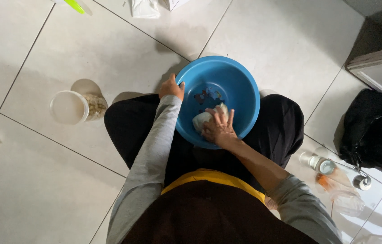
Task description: Kneading a ball of dough in a blue plastic bowl while sitting on the floor.
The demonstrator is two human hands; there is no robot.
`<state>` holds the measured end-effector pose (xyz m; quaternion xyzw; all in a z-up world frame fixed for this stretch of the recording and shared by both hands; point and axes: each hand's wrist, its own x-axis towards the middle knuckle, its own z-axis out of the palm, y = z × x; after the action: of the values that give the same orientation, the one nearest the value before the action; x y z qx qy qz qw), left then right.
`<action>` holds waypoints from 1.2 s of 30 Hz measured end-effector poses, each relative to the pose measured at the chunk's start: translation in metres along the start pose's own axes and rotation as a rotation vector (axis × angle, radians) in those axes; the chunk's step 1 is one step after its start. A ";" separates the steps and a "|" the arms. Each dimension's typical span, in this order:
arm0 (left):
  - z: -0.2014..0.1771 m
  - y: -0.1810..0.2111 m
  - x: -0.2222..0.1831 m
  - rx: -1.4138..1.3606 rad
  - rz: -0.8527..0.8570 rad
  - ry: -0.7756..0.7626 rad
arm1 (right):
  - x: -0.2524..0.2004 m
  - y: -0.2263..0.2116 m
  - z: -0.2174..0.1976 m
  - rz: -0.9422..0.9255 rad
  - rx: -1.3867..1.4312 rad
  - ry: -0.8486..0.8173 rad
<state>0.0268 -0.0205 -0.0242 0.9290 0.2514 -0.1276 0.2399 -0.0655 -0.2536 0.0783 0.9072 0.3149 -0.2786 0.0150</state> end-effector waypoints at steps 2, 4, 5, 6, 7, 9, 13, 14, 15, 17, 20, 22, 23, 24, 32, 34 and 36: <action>-0.007 0.001 -0.005 0.021 0.006 -0.042 | -0.014 0.007 -0.020 0.110 0.249 0.021; -0.013 0.005 -0.010 0.021 0.001 -0.035 | 0.002 0.012 -0.018 0.127 0.286 0.017; -0.016 0.008 -0.012 0.017 0.000 -0.025 | 0.010 0.015 -0.017 0.145 0.317 0.016; -0.015 0.006 -0.012 0.023 0.001 -0.030 | 0.017 0.019 -0.013 0.148 0.324 0.013; -0.014 0.005 -0.013 0.023 0.011 -0.025 | 0.024 0.023 -0.009 0.155 0.298 -0.008; -0.012 0.006 -0.009 0.023 0.029 -0.015 | 0.042 0.032 0.002 0.165 0.271 -0.021; -0.014 0.008 -0.010 0.017 0.017 -0.048 | 0.082 0.044 0.034 0.162 0.221 0.180; -0.017 0.009 -0.012 0.020 0.016 -0.059 | 0.092 0.047 0.042 0.150 0.148 0.258; -0.019 0.011 -0.015 0.023 0.017 -0.058 | 0.102 0.050 0.041 0.150 0.151 0.261; -0.025 0.015 -0.017 0.029 0.015 -0.049 | 0.127 0.053 0.035 0.259 0.215 0.151; -0.023 0.013 -0.019 0.026 0.027 -0.055 | 0.161 0.060 0.071 0.321 0.030 0.206; -0.026 0.012 -0.019 0.025 0.032 -0.059 | 0.136 0.050 -0.003 0.312 0.221 0.171; -0.028 0.012 -0.021 0.026 0.041 -0.068 | 0.122 0.045 -0.040 0.306 0.414 0.132; -0.022 0.009 -0.018 0.023 0.040 -0.058 | 0.132 0.042 -0.005 0.299 0.410 0.139; -0.006 0.001 -0.018 0.001 0.009 0.011 | 0.079 0.023 0.022 0.097 -0.129 0.975; -0.004 -0.002 -0.015 0.011 0.013 0.008 | 0.059 0.007 0.018 0.200 0.039 0.722; -0.005 -0.002 -0.015 0.022 0.022 0.005 | 0.038 0.008 0.020 0.302 0.204 0.469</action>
<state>0.0134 -0.0226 -0.0153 0.9347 0.2401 -0.1253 0.2302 -0.0464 -0.2424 0.0403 0.9802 0.1417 -0.0864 -0.1080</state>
